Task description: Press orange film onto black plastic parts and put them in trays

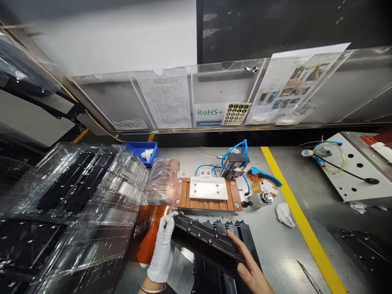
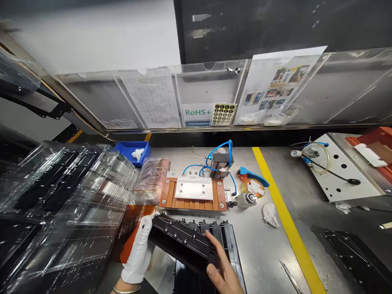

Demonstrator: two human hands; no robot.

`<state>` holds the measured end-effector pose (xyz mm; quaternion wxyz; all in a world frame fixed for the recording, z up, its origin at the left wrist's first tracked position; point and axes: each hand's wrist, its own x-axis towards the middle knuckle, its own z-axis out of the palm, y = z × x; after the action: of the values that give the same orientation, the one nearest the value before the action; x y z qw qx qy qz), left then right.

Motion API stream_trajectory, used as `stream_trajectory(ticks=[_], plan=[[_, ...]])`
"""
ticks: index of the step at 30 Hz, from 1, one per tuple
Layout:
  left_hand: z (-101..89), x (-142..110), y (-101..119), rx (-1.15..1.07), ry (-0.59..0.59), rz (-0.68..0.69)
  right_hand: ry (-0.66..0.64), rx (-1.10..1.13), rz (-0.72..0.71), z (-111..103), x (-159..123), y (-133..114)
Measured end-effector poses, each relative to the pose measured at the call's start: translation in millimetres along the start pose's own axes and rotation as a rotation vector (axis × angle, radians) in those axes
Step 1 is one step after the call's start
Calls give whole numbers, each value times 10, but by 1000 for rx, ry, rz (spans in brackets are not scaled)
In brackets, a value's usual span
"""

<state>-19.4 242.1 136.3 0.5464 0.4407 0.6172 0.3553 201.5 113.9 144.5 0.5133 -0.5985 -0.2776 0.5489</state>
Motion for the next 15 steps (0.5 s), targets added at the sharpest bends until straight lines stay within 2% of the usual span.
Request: stream_trajectory(ticks=[2, 5, 7, 9, 11, 12, 13, 15], plan=[[0, 14, 106, 29, -21, 25, -28, -119, 40, -22, -18, -110], [-95, 32, 301, 199, -106, 131, 29, -195, 84, -13, -42, -211], [-214, 22, 424, 429, -67, 313, 79, -196, 90, 11, -51, -229], [-318, -8, 544, 680, -84, 581, 137, -207, 73, 42, -53, -219], [-357, -40, 664, 920, -291, 808, 191, -227, 49, 74, -48, -195], [-347, -47, 719, 1041, -423, 862, 208, -236, 41, 90, -44, -182], [-320, -46, 767, 1174, -536, 874, 216, -245, 36, 104, -41, -169], [-236, -19, 829, 1446, -665, 807, 223, -257, 28, 132, -35, -142]])
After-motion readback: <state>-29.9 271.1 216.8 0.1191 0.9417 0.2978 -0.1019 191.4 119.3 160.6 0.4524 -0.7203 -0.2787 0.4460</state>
